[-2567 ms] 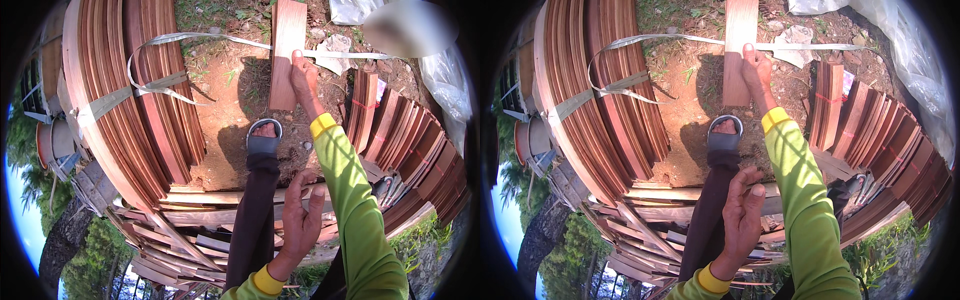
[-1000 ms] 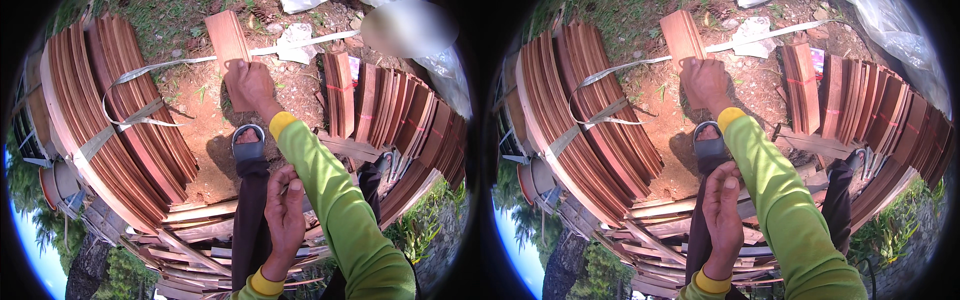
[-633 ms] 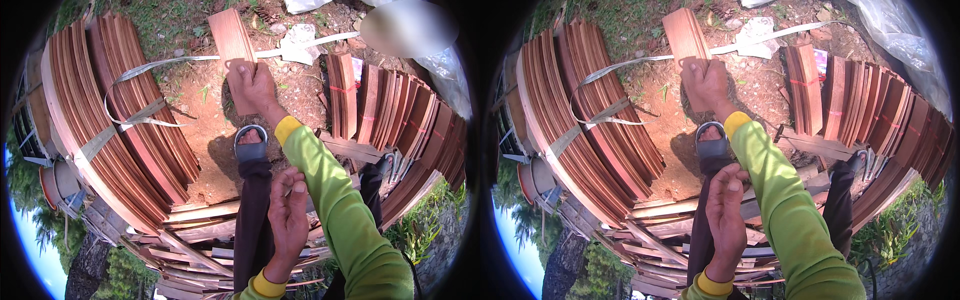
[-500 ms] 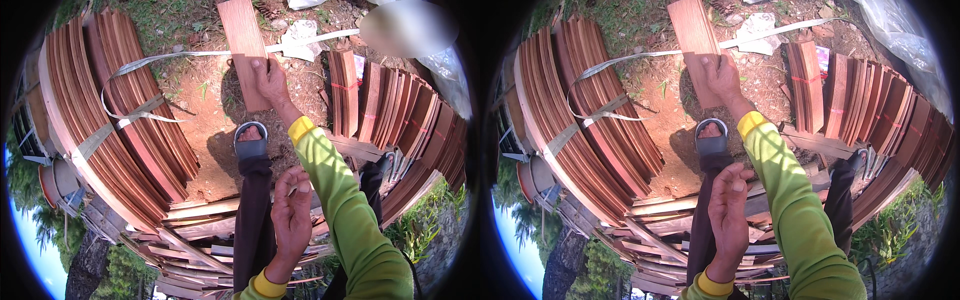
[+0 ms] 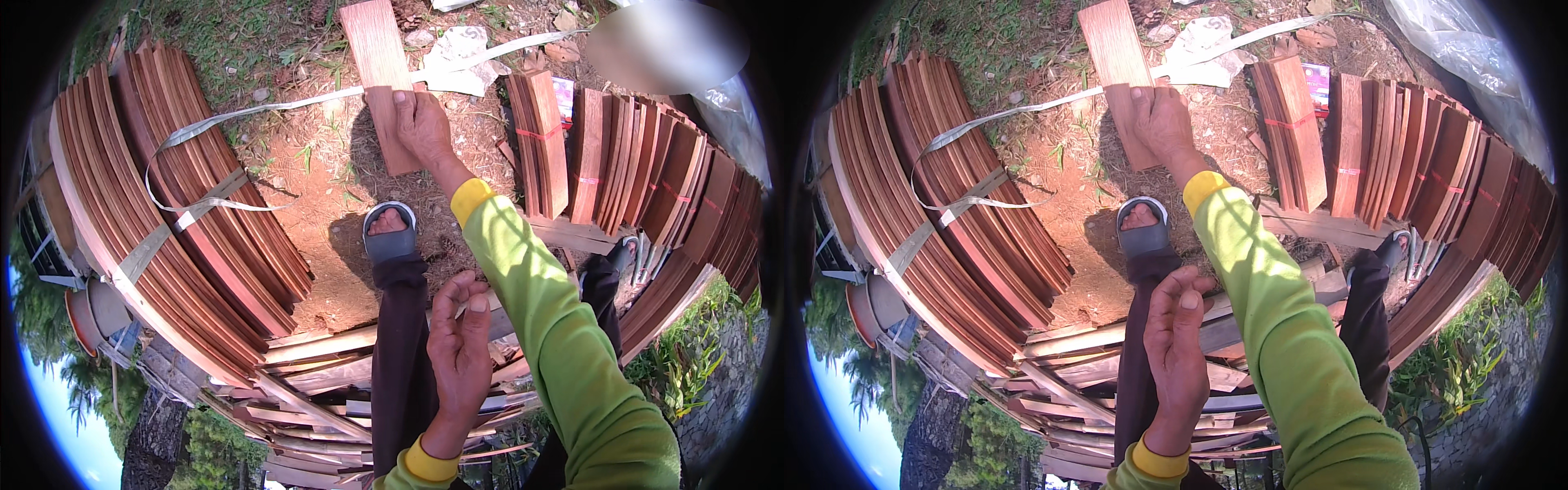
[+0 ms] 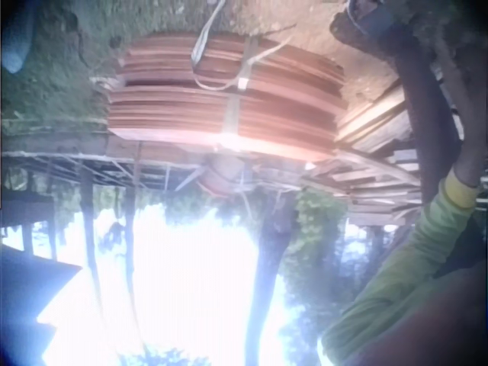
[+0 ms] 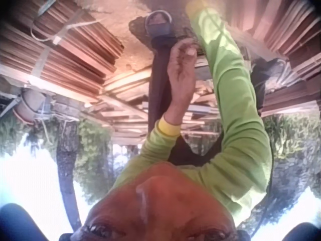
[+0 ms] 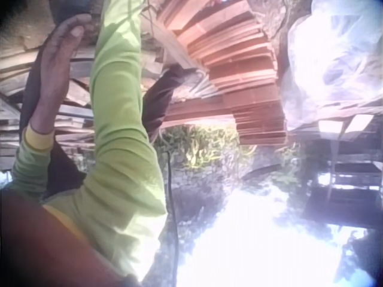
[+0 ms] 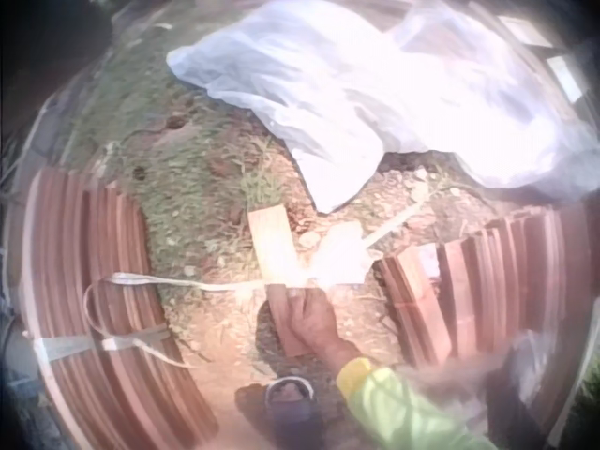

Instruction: The person gathers reddish-brown wooden planks from a pile on the ground and stacks them into a neat bundle. They then secure the bundle using a white strap, wrapping it around the wood and tying a knot to hold the planks together.

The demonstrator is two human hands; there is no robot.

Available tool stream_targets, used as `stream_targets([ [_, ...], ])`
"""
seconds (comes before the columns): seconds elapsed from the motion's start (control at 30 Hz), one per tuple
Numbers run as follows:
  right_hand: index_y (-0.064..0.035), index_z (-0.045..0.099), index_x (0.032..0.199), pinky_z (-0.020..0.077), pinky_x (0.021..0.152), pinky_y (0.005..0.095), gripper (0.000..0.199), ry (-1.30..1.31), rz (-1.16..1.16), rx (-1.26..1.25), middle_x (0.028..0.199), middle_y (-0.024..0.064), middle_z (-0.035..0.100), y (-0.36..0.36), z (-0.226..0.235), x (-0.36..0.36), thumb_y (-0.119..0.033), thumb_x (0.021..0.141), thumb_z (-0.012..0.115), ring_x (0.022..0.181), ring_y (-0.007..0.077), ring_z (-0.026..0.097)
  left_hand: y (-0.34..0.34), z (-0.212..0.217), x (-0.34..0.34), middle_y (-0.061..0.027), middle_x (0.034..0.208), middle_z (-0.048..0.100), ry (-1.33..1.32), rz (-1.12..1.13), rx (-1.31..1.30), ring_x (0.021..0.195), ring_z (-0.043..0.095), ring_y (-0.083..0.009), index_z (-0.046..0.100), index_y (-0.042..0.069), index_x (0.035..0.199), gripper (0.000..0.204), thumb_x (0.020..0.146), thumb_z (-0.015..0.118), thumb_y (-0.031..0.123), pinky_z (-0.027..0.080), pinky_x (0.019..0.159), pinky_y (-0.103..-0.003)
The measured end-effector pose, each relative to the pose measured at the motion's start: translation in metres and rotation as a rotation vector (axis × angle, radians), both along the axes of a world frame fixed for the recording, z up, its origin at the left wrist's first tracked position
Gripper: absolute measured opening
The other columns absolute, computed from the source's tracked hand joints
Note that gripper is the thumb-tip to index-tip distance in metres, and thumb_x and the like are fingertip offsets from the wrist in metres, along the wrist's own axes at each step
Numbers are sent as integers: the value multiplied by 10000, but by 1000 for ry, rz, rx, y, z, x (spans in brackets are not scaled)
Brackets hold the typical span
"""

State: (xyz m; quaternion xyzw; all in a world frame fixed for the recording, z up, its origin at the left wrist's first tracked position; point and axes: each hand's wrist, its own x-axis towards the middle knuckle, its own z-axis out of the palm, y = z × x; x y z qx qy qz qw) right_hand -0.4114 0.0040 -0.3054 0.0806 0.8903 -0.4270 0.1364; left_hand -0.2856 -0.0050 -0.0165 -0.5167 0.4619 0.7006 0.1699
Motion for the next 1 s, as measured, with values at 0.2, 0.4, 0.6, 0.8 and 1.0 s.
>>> stream_targets([
  [0.2,65,544,972,416,867,491,423,101,23,41,935,280,583,-3,6,4,-350,888,548,899,443,546,10,-5,1,-93,1086,579,-10,-50,-19,1048,531,-153,523,20,1208,330,977,507,254,419,939,-327],
  [0.4,60,523,999,422,825,500,348,80,14,-27,934,280,572,19,14,3,-273,899,532,888,452,539,15,-5,-1,-95,1082,584,3,-96,-35,1053,544,-159,521,8,1211,345,981,493,264,436,927,-325],
  [0.6,52,503,1157,419,892,465,356,218,92,6,1099,263,559,86,92,20,-135,863,573,1020,425,531,19,-8,-3,-88,1062,597,-40,-128,-90,1040,562,-157,518,10,1223,353,990,464,270,443,917,-307],
  [0.8,25,394,1308,322,1020,471,562,284,5,569,1282,236,446,247,115,34,-92,807,620,1211,403,418,37,-8,-2,-81,1037,610,-47,-193,-104,1019,574,-146,530,30,1204,327,984,470,264,458,891,-290],
  [1.0,37,270,1387,278,1065,491,856,189,-50,702,1363,263,361,341,142,36,-226,728,749,1278,430,342,65,-10,3,-78,1031,608,-57,-287,-92,1020,574,-148,542,31,1186,323,974,486,268,461,883,-294],
])
